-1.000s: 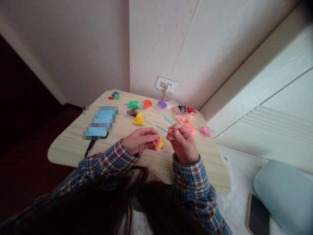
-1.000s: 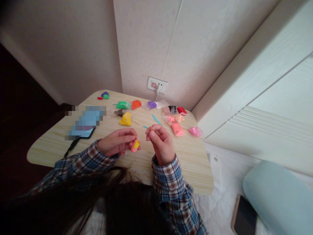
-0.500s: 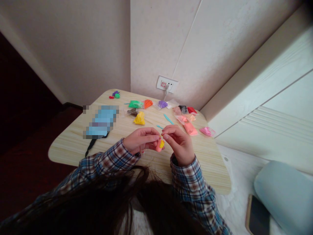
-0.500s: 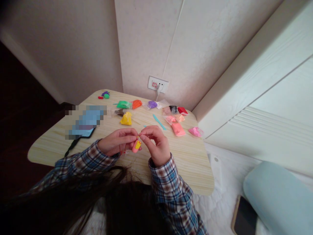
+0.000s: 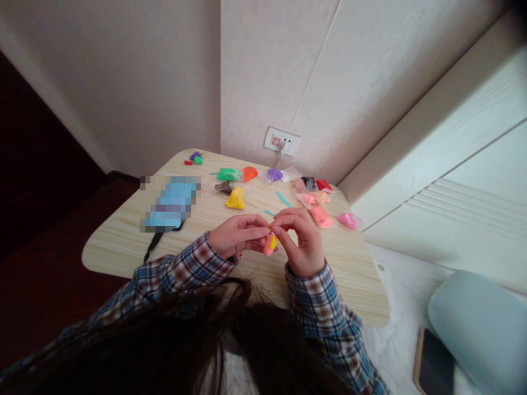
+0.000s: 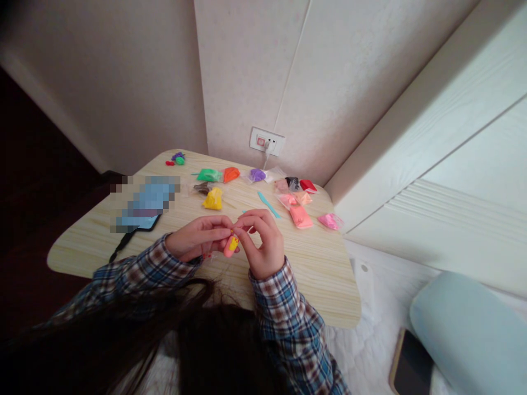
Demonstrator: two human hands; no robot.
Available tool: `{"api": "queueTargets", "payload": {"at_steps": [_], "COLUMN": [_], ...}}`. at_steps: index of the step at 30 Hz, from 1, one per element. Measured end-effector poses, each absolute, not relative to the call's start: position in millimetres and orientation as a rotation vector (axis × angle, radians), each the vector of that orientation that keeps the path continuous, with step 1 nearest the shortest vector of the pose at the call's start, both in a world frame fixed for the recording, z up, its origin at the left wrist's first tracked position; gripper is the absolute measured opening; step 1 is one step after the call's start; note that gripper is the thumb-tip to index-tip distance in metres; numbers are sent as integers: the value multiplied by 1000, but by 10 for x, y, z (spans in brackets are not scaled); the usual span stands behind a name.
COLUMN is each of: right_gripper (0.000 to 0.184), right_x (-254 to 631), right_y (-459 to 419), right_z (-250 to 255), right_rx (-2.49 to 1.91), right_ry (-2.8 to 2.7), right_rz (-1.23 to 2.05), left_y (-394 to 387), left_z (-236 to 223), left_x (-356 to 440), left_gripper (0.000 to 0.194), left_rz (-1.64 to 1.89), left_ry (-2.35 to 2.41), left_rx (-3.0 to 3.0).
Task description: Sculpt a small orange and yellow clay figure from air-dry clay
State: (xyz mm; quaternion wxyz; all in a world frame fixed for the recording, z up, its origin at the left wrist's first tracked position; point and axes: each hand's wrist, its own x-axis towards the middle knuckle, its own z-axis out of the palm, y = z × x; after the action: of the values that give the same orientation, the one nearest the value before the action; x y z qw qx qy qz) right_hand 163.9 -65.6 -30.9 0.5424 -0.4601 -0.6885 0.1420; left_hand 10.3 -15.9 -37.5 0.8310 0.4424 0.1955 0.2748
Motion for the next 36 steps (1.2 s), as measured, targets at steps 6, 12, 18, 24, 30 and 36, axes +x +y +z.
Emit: {"api": "queueTargets", "payload": {"at_steps": [6, 12, 18, 24, 30, 36], "right_gripper": [5, 5, 8, 9, 6, 12], "right_x": [1630, 1621, 1613, 1617, 1640, 1712], "right_y": [-667, -668, -668, -667, -653, -608], "right_z": [-299, -290, -298, -305, -330, -393], "right_rx": [-1107, -1073, -1077, -1068, -1012, -883], "right_ry": [-1671, -1719, -1735, -1695, -1496, -1281], "right_rz": [219, 161, 152, 161, 470, 807], "left_y": [-165, -140, -144, -156, -151, -159], "left_z": [-377, -384, -394, -399, -383, -374], "left_x": [108, 115, 110, 116, 116, 101], "left_gripper": [28, 25, 22, 23, 25, 29], "left_rz": [591, 587, 590, 583, 578, 585], "left_ry": [438, 387, 336, 350, 358, 416], "left_rx": [940, 960, 969, 961, 927, 919]}}
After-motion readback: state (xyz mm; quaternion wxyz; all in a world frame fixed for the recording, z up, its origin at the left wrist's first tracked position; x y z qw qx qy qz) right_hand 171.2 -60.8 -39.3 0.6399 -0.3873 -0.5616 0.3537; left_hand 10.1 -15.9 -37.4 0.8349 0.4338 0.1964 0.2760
